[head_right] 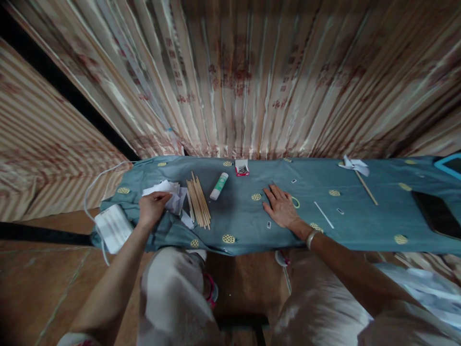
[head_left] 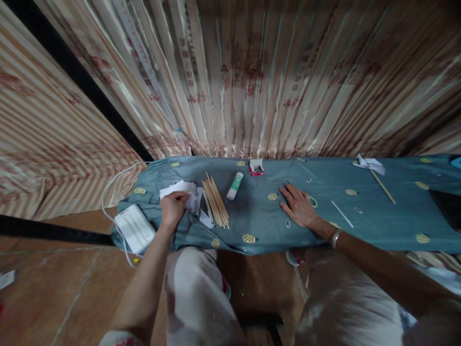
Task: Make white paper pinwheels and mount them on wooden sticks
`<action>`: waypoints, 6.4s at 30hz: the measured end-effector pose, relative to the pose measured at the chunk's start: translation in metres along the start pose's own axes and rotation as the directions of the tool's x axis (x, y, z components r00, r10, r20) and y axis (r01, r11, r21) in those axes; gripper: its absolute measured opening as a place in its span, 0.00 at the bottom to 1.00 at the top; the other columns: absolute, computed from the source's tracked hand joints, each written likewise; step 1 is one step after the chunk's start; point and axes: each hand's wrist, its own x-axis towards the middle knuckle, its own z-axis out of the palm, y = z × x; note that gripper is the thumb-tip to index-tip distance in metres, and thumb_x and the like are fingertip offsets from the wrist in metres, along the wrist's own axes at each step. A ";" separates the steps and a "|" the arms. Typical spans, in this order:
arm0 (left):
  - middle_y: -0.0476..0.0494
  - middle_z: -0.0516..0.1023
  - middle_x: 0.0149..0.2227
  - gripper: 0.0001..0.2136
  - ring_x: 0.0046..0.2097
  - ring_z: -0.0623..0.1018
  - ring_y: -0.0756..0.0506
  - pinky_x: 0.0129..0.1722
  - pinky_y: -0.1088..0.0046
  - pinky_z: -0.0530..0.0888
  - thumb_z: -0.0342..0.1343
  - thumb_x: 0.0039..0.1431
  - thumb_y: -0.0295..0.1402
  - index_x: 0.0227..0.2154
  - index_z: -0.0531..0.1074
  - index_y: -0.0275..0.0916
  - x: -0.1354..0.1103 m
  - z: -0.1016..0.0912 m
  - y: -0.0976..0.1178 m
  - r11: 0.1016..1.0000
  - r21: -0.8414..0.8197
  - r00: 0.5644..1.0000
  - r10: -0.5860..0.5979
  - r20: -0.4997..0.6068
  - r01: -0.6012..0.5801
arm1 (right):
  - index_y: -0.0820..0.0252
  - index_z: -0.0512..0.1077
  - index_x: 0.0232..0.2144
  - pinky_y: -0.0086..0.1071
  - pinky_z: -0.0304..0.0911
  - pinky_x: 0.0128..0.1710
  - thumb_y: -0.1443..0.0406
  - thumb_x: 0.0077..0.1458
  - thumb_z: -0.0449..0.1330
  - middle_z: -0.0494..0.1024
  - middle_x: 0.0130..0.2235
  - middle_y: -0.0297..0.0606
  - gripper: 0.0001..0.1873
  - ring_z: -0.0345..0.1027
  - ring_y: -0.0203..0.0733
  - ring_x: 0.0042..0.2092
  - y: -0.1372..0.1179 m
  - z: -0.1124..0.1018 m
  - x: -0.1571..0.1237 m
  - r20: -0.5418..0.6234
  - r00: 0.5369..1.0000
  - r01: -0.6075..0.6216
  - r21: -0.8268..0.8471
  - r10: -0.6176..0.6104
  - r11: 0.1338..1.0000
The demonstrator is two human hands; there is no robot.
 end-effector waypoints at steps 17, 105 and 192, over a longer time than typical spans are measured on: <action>0.51 0.73 0.19 0.07 0.25 0.73 0.48 0.30 0.71 0.74 0.62 0.40 0.35 0.21 0.74 0.36 0.008 -0.008 0.015 0.925 -0.313 0.951 -0.271 -0.150 0.214 | 0.68 0.65 0.61 0.49 0.53 0.59 0.55 0.66 0.47 0.66 0.64 0.57 0.29 0.57 0.57 0.65 -0.004 -0.007 0.001 -0.030 0.999 -0.030 0.096 0.033 0.995; 0.35 0.80 0.47 0.08 0.54 0.77 0.38 0.54 0.54 0.76 0.55 0.65 0.31 0.43 0.76 0.34 -0.119 0.134 0.075 0.434 -0.101 0.370 0.851 0.373 -0.895 | 0.57 0.67 0.59 0.51 0.56 0.65 0.73 0.51 0.56 0.66 0.64 0.47 0.31 0.58 0.50 0.66 -0.045 -0.049 -0.032 0.111 0.976 0.097 0.555 -0.190 0.826; 0.16 0.56 0.66 0.29 0.71 0.50 0.28 0.65 0.43 0.60 0.55 0.63 0.32 0.64 0.54 0.28 -0.164 0.130 0.076 0.478 -0.030 0.363 0.705 0.610 -0.878 | 0.63 0.75 0.34 0.40 0.65 0.47 0.69 0.62 0.54 0.82 0.37 0.45 0.10 0.73 0.48 0.41 -0.059 -0.036 0.014 0.079 0.997 -0.015 0.456 -0.023 0.890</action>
